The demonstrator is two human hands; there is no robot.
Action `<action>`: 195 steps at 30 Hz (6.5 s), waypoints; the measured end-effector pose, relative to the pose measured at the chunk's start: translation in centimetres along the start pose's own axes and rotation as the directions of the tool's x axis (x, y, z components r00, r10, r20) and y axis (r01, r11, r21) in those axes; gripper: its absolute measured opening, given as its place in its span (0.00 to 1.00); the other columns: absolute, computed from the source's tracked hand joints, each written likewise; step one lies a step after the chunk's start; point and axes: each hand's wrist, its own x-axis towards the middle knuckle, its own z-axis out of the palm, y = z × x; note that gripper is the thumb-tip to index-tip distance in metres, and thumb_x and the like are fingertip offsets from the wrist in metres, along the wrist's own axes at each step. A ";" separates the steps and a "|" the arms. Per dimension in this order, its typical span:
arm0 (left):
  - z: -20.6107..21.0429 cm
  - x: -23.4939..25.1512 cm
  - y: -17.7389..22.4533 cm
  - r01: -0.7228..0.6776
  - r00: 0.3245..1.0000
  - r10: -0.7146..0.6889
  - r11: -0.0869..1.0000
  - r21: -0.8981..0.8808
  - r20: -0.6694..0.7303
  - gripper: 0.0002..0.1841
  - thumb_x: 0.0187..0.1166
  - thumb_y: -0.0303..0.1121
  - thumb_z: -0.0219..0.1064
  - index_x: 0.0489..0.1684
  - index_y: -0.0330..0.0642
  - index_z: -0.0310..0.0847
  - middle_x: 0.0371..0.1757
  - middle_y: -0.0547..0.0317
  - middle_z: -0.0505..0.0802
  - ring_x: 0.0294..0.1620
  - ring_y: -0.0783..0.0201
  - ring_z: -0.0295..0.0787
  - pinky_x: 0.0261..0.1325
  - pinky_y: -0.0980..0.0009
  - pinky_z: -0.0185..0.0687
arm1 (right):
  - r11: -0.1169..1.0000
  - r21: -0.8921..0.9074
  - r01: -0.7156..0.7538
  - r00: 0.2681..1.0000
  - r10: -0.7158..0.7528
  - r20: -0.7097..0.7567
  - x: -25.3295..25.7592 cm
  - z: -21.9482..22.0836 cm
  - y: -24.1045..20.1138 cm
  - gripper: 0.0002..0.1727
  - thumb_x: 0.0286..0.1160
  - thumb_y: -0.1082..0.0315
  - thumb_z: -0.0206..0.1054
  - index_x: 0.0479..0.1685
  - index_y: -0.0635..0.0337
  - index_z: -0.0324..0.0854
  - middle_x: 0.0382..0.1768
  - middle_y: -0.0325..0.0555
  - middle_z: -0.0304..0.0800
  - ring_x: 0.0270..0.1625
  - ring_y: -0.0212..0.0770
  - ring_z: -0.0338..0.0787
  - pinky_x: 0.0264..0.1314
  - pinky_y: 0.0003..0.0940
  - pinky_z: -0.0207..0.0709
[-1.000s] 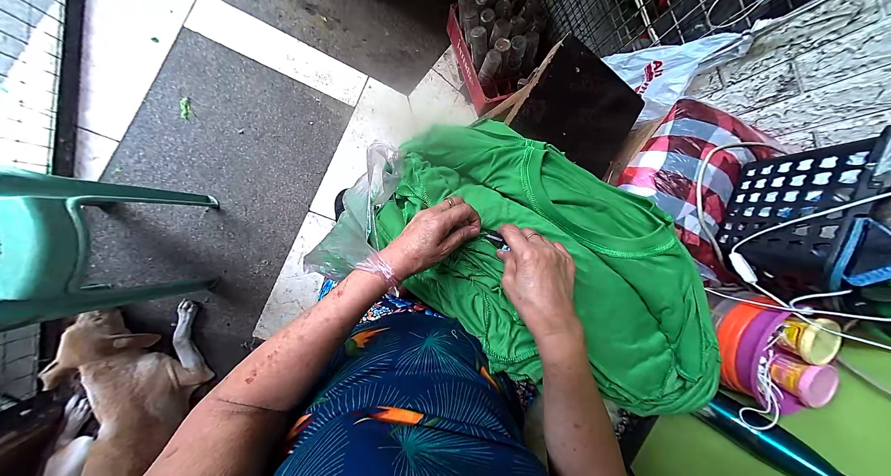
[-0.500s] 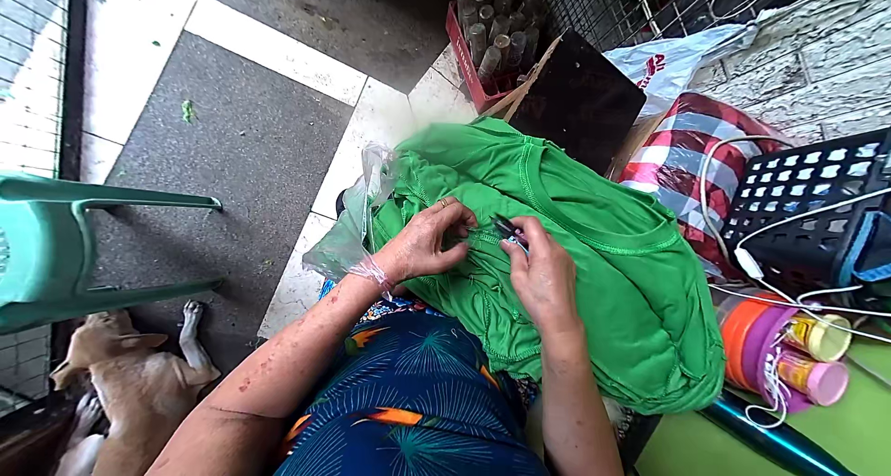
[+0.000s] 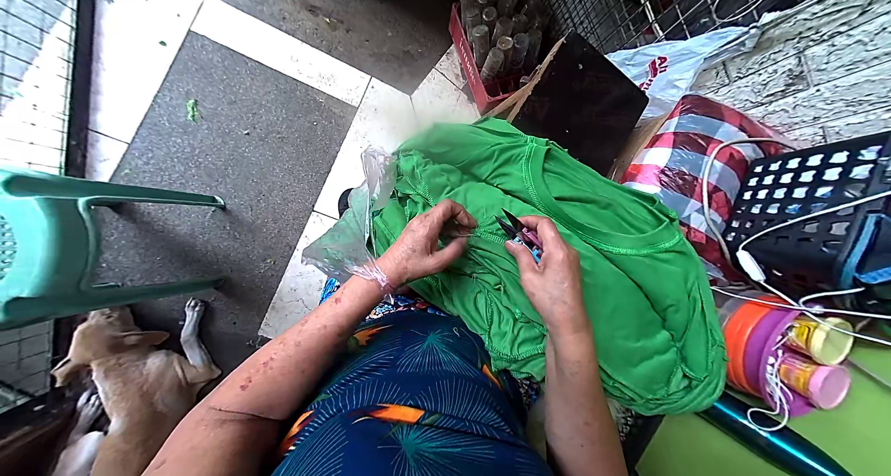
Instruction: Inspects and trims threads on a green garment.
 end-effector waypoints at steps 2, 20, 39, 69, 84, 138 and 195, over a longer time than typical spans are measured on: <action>0.3 0.1 0.4 0.009 1.000 -0.009 0.999 0.039 0.008 0.23 0.66 0.33 0.64 0.59 0.27 0.76 0.55 0.43 0.89 0.48 0.63 0.91 0.53 0.67 0.88 | 1.000 0.002 -0.005 1.000 0.005 0.004 0.0 0.0 0.0 0.16 0.75 0.73 0.72 0.60 0.66 0.83 0.41 0.57 0.91 0.42 0.53 0.92 0.46 0.54 0.83; 0.5 0.3 0.3 -0.158 0.983 0.180 0.930 0.332 -0.036 0.07 0.81 0.24 0.62 0.40 0.29 0.84 0.46 0.41 0.90 0.48 0.53 0.90 0.57 0.68 0.85 | 0.938 -0.332 0.100 0.980 -0.035 0.195 0.1 -0.4 -2.9 0.12 0.72 0.74 0.73 0.52 0.66 0.89 0.41 0.62 0.90 0.45 0.62 0.92 0.48 0.59 0.81; 2.1 0.2 1.2 0.070 0.981 -0.033 0.979 0.189 -0.191 0.11 0.81 0.32 0.66 0.46 0.30 0.86 0.46 0.43 0.88 0.40 0.60 0.86 0.47 0.69 0.83 | 0.993 -0.010 -0.114 0.990 0.114 0.081 0.1 -0.7 -1.0 0.14 0.79 0.72 0.70 0.60 0.64 0.82 0.37 0.54 0.89 0.37 0.51 0.88 0.40 0.52 0.79; 2.4 -1.3 0.2 -0.016 0.969 0.052 0.989 0.148 -0.242 0.14 0.74 0.30 0.73 0.49 0.26 0.87 0.49 0.40 0.90 0.44 0.61 0.88 0.52 0.73 0.85 | 0.978 -0.074 -0.193 0.980 0.195 0.022 -0.3 -1.5 -1.1 0.15 0.78 0.71 0.71 0.61 0.65 0.82 0.45 0.59 0.90 0.47 0.57 0.90 0.49 0.59 0.79; 2.0 -1.6 -0.1 -0.110 0.949 0.174 0.964 0.243 -0.264 0.04 0.71 0.22 0.70 0.33 0.30 0.91 0.45 0.41 0.93 0.48 0.60 0.92 0.58 0.76 0.84 | 0.963 -0.219 -0.159 0.875 0.241 0.420 2.0 -3.9 -1.2 0.12 0.80 0.68 0.72 0.56 0.63 0.88 0.52 0.58 0.89 0.58 0.57 0.87 0.59 0.62 0.75; 1.9 -1.6 0.0 0.019 0.958 0.021 0.990 0.139 -0.287 0.06 0.79 0.22 0.64 0.40 0.28 0.87 0.47 0.42 0.92 0.50 0.59 0.90 0.59 0.72 0.83 | 0.972 -0.235 -0.026 0.984 0.066 0.164 0.5 0.6 -2.6 0.10 0.78 0.74 0.69 0.54 0.64 0.88 0.42 0.62 0.90 0.45 0.63 0.92 0.44 0.62 0.80; -5.7 -7.4 8.2 0.107 0.944 -0.163 0.973 0.203 0.286 0.11 0.84 0.31 0.60 0.40 0.33 0.86 0.37 0.47 0.91 0.38 0.56 0.90 0.48 0.60 0.86 | 0.908 0.419 -0.010 0.936 -0.139 0.322 1.7 9.0 -7.5 0.08 0.78 0.78 0.65 0.50 0.73 0.84 0.38 0.59 0.89 0.39 0.48 0.89 0.45 0.43 0.83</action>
